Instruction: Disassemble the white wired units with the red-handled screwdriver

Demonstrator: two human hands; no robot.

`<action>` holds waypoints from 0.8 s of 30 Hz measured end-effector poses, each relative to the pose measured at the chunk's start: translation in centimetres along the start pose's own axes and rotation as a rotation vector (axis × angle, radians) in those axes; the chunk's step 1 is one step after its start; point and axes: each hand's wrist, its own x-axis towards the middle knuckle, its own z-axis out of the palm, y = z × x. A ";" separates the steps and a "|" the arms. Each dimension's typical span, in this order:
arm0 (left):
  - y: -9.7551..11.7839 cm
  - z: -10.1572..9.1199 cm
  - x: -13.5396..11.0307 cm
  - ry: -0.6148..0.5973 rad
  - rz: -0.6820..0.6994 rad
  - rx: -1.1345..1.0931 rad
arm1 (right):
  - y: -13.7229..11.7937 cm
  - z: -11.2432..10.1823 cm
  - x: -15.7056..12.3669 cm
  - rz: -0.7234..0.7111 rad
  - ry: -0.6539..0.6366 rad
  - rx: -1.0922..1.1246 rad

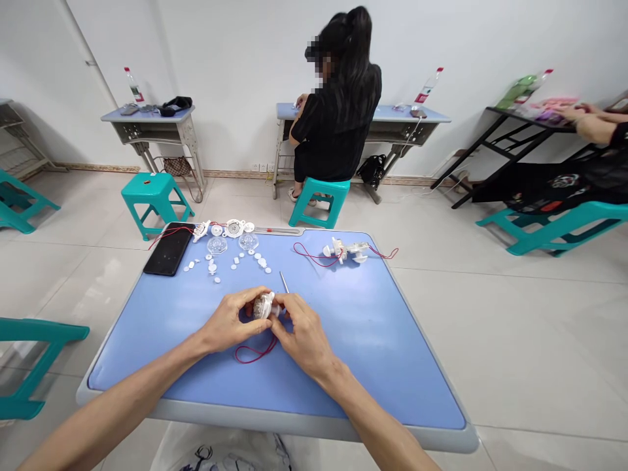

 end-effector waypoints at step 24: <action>-0.9 -0.2 0.2 -0.027 0.013 -0.027 | 0.3 0.5 0.3 -0.083 0.006 -0.032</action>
